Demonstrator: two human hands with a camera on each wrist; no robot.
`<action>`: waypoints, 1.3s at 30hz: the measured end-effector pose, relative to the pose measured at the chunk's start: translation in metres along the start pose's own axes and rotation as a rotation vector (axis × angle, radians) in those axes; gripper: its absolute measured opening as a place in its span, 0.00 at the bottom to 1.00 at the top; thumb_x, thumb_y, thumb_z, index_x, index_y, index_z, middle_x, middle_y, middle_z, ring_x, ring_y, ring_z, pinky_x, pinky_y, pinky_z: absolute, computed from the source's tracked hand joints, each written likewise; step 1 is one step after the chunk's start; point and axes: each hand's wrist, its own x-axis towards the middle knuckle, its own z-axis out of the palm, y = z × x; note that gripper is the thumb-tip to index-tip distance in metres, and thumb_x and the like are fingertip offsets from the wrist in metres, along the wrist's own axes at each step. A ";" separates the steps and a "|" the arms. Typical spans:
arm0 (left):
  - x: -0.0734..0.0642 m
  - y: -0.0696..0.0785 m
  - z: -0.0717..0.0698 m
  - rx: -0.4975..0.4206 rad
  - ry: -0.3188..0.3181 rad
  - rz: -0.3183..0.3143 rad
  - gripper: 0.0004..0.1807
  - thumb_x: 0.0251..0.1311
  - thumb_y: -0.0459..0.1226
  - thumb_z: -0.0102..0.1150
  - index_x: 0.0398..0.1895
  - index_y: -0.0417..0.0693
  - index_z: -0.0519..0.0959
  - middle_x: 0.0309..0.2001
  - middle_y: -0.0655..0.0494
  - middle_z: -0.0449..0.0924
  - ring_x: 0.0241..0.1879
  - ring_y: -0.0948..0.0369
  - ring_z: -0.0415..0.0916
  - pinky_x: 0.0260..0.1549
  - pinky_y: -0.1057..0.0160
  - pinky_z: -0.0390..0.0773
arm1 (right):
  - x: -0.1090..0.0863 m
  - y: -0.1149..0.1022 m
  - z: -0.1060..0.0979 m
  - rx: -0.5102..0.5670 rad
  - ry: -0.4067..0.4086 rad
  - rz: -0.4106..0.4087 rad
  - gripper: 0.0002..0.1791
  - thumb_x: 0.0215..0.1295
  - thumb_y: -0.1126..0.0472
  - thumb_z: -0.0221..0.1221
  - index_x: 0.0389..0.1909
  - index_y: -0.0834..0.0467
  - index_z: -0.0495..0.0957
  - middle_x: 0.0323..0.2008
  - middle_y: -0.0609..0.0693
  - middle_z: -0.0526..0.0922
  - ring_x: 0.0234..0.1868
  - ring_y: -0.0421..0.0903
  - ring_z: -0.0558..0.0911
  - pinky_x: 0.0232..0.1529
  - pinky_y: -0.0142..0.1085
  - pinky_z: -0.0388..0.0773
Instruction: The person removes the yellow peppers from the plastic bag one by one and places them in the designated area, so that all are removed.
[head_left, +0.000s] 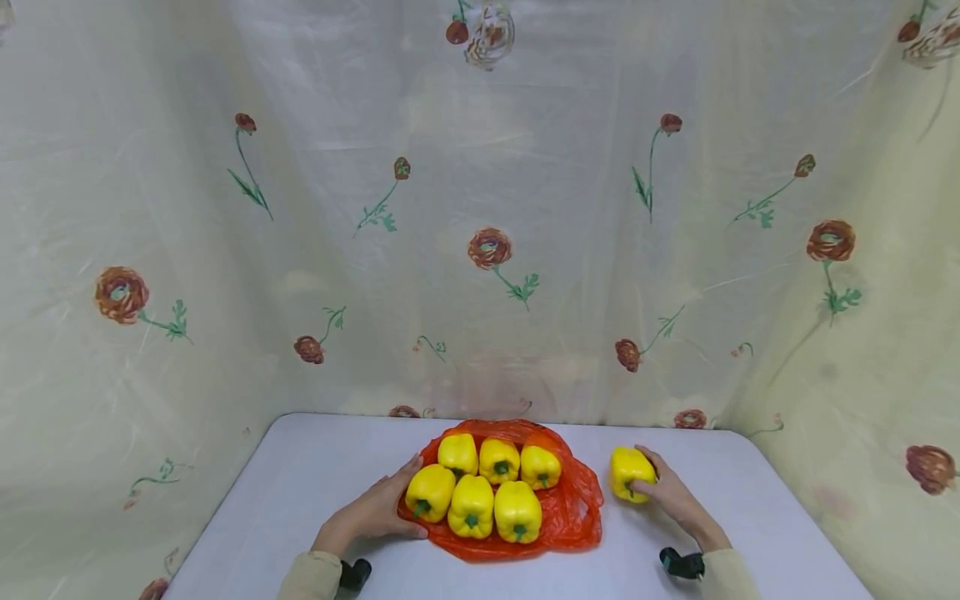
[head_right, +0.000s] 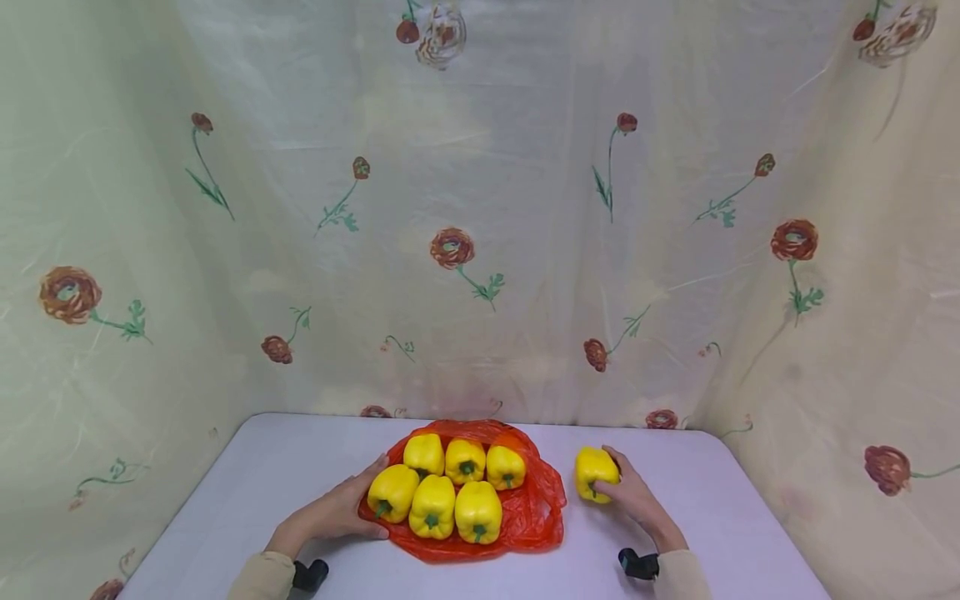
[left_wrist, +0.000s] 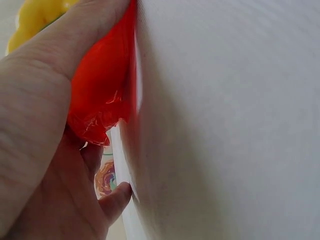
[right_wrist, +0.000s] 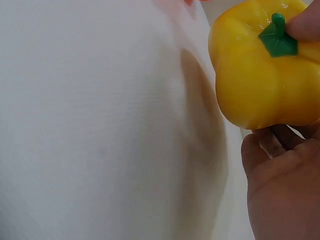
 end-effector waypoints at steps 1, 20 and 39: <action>0.000 0.000 0.000 0.000 -0.001 -0.003 0.63 0.43 0.62 0.70 0.77 0.50 0.46 0.78 0.52 0.44 0.75 0.49 0.49 0.71 0.37 0.48 | 0.001 0.002 0.001 -0.005 0.002 0.007 0.46 0.61 0.55 0.59 0.74 0.63 0.45 0.69 0.69 0.56 0.61 0.62 0.65 0.65 0.64 0.59; 0.000 -0.001 0.001 -0.026 -0.015 -0.013 0.63 0.44 0.61 0.69 0.78 0.51 0.45 0.78 0.52 0.43 0.75 0.49 0.48 0.71 0.37 0.46 | 0.005 0.012 0.008 -0.028 0.002 0.069 0.49 0.62 0.47 0.59 0.74 0.63 0.44 0.69 0.69 0.55 0.60 0.63 0.64 0.66 0.65 0.59; -0.001 0.001 -0.002 -0.039 -0.029 -0.013 0.62 0.45 0.60 0.69 0.78 0.51 0.45 0.78 0.52 0.43 0.75 0.49 0.48 0.71 0.36 0.44 | -0.003 0.004 0.005 0.012 -0.002 0.124 0.62 0.57 0.34 0.61 0.75 0.63 0.35 0.74 0.70 0.41 0.72 0.69 0.48 0.68 0.65 0.51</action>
